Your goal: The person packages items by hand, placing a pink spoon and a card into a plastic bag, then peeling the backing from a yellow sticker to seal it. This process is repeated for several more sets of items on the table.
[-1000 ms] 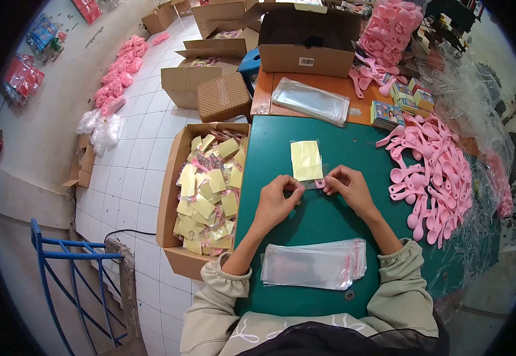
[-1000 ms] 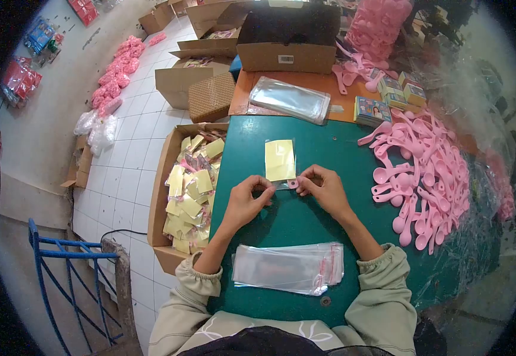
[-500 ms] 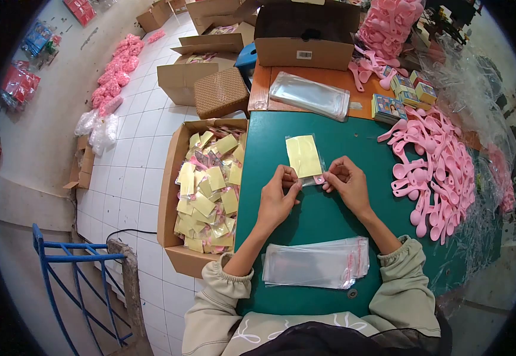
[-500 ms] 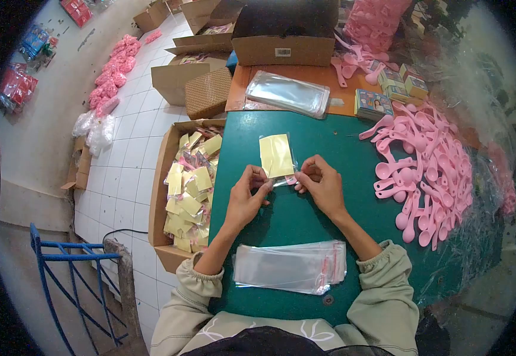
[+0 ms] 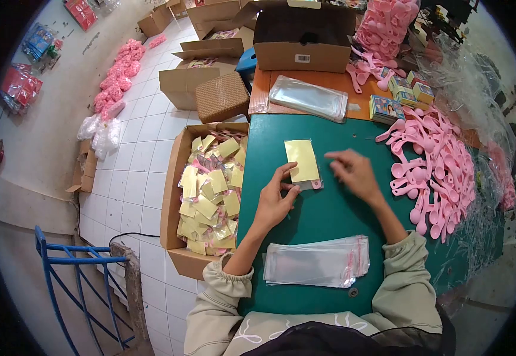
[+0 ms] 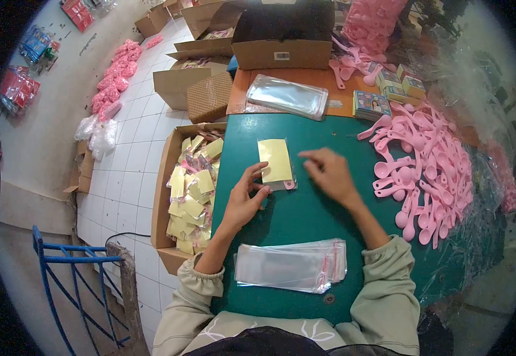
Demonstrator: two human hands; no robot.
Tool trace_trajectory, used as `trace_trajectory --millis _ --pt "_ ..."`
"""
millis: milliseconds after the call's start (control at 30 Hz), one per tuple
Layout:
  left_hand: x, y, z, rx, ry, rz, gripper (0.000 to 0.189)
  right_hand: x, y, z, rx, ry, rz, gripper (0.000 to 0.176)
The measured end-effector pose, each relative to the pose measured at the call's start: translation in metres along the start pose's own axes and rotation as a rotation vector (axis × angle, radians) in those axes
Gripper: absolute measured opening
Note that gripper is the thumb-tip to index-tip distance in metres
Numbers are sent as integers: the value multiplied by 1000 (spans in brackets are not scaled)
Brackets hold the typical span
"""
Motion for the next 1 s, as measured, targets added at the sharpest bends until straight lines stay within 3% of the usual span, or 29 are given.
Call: trace_trajectory --millis 67,133,333,533,633,767,833,867,900,1000 --pt "-4 -3 -9 -24 -18 -16 51 10 -7 -51 -372 247 -193 33" --pt "-10 -3 -16 -74 -45 -31 52 13 14 -86 -742 408 -253 31" --pt "-25 -4 -35 -60 -44 -105 49 10 51 -102 -979 187 -75 21" --pt "-22 16 -36 299 -86 232 40 9 48 -94 -942 110 -62 13" --pt "-24 7 -43 242 -14 59 45 8 47 -93 -909 91 -56 12" --pt "-27 -9 -66 183 5 -20 51 8 43 -95 -895 104 -75 10" --pt "-30 -7 -85 125 34 -68 52 9 38 -102 -786 118 -108 9" --pt "-30 -6 -101 175 58 12 53 10 37 -104 -730 121 -120 9" --pt "-34 -9 -118 113 140 -87 53 10 35 -108 -650 175 -221 5" --pt "-37 -14 -172 149 229 18 51 12 34 -130 -331 266 -128 6"
Point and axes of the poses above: each hand's wrist, its own x-axis towards the middle knuckle, its own z-axis out of the palm, y = z × x, the point moved 9 cm from there along x, towards the middle knuckle, and after that the axes turned 7 degrees about -x, right-handed, at the moved point
